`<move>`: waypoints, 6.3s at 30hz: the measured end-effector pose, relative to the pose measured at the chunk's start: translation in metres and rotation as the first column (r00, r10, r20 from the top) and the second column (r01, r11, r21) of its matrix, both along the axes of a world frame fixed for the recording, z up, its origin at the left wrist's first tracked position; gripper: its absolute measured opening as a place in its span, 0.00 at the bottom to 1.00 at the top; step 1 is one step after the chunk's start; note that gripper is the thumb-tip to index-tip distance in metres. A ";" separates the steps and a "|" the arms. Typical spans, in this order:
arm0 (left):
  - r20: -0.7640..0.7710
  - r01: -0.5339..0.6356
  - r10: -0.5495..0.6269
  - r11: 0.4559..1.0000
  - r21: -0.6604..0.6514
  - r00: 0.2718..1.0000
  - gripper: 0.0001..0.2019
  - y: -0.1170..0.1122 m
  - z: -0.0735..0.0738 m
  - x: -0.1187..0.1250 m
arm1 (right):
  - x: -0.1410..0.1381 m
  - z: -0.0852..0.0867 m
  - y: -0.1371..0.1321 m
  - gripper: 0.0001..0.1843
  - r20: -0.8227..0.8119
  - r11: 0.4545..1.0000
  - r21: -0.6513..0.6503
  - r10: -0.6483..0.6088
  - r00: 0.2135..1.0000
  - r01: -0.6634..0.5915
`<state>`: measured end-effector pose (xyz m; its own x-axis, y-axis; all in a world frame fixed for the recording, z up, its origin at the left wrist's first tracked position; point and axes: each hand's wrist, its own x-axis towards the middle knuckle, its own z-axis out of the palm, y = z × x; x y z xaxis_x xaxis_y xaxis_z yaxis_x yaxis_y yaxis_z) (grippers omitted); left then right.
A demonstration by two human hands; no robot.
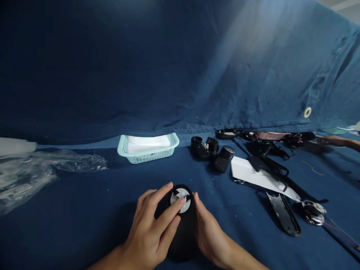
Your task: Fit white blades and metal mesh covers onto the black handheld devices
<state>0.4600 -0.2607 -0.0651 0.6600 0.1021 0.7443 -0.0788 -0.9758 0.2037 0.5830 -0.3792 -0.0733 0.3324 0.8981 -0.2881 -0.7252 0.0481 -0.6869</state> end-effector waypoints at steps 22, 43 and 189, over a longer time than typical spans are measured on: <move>-0.024 -0.003 0.001 0.995 -0.098 1.000 0.21 0.000 -0.003 0.002 | 0.002 0.004 0.002 0.25 -0.089 0.995 0.044 0.093 0.992 -0.090; -0.012 0.039 -0.039 0.999 -0.028 0.999 0.21 0.003 -0.005 0.002 | 0.002 0.002 0.001 0.24 -0.104 0.995 0.053 0.093 0.990 -0.088; 0.118 0.083 -0.085 0.996 0.023 0.989 0.19 0.003 -0.010 0.007 | 0.000 -0.014 -0.012 0.14 0.633 0.993 -0.036 -0.064 0.771 0.112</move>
